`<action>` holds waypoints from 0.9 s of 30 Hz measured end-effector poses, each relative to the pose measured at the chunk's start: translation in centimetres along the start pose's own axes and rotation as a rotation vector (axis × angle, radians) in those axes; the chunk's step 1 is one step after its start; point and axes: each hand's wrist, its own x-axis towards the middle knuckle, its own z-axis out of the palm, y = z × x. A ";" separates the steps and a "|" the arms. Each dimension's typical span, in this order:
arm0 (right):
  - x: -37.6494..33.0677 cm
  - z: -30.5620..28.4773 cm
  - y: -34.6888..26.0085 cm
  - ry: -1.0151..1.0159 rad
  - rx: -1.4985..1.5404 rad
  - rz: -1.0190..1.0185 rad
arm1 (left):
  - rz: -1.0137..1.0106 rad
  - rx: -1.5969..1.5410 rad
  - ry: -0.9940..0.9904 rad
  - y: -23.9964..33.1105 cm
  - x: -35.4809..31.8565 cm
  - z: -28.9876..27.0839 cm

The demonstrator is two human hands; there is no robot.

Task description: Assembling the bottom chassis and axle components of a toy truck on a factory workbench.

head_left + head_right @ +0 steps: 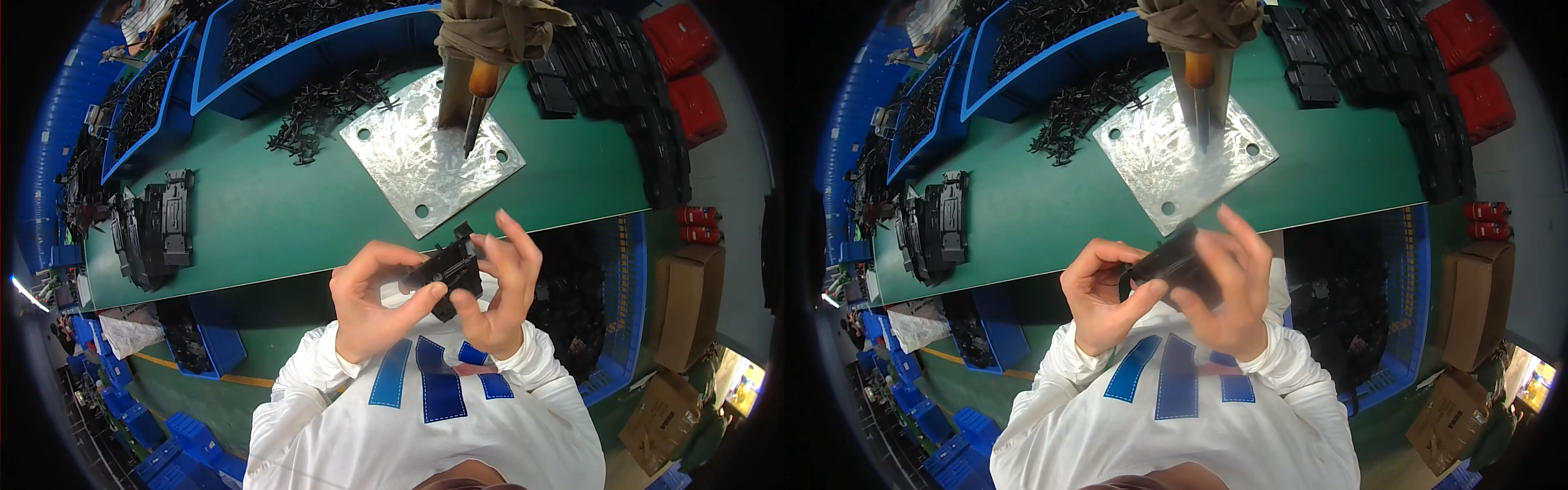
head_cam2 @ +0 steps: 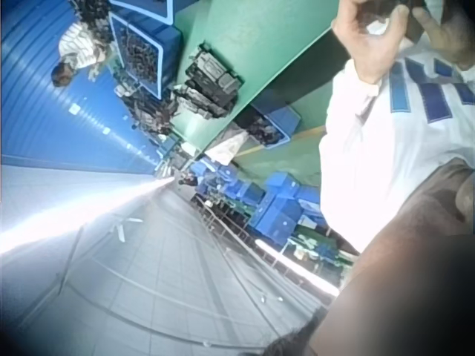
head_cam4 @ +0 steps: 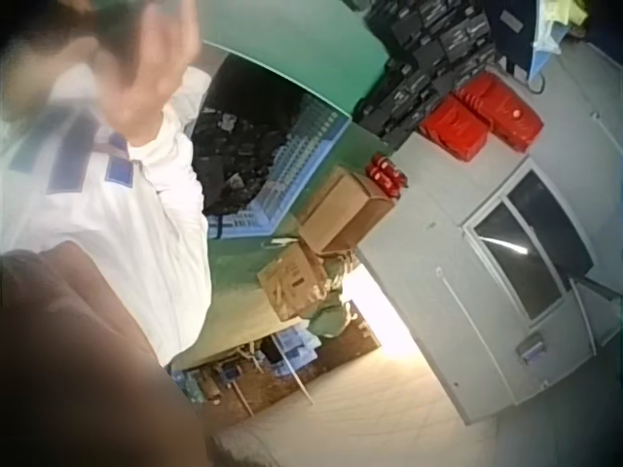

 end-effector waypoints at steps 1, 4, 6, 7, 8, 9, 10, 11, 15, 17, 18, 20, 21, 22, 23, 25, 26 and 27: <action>-0.2 0.3 -0.1 0.032 -0.047 -0.046 | 0.001 -0.002 0.004 0.0 0.0 0.0; -0.3 0.3 -0.4 -0.039 -0.263 -0.174 | -0.022 -0.030 0.042 0.2 0.0 0.1; -0.6 0.4 -0.3 -0.099 -0.257 -0.228 | -0.004 -0.036 0.072 0.3 -0.1 0.4; -0.8 1.0 0.0 -0.049 -0.201 -0.231 | -0.003 -0.038 0.070 0.2 -0.2 0.4; -1.0 1.3 -0.1 -0.048 -0.203 -0.231 | 0.019 -0.019 0.064 0.2 -0.2 0.4; -1.2 1.6 -0.4 -0.012 -0.200 -0.211 | 0.041 0.000 0.061 0.1 -0.3 0.4; -1.4 1.6 -0.6 0.024 -0.197 -0.191 | 0.077 0.007 0.060 0.1 -0.4 0.4; -1.6 1.6 -0.6 0.012 -0.184 -0.177 | 0.113 0.014 0.059 0.1 -0.5 0.5; -1.5 1.3 -0.5 -0.027 -0.156 -0.160 | 0.126 0.047 0.061 -0.1 -0.6 0.5; -1.7 1.5 -0.3 -0.010 -0.133 -0.156 | 0.144 0.063 0.055 0.0 -0.7 0.6; -1.7 1.6 -0.3 -0.008 -0.133 -0.155 | 0.163 0.080 0.050 0.0 -0.7 0.7; -1.7 1.5 -0.2 0.001 -0.082 -0.155 | 0.164 0.106 0.043 0.1 -0.7 1.0; -1.8 1.6 -0.2 -0.002 -0.083 -0.158 | 0.169 0.127 0.044 0.1 -0.9 0.9; -1.8 1.6 -0.2 -0.014 -0.053 -0.154 | 0.171 0.124 0.048 0.0 -1.0 0.8; -1.9 1.6 -0.3 -0.025 -0.023 -0.150 | 0.167 0.119 0.046 0.0 -1.1 0.7; -1.6 1.1 0.0 -0.053 -0.001 -0.134 | 0.160 0.120 0.036 0.0 -0.9 0.8; -1.5 1.0 0.2 -0.084 0.020 -0.121 | 0.129 0.116 0.010 0.2 -0.8 0.7; -1.4 0.8 0.4 -0.081 0.018 -0.120 | 0.099 0.111 -0.017 0.4 -0.7 0.7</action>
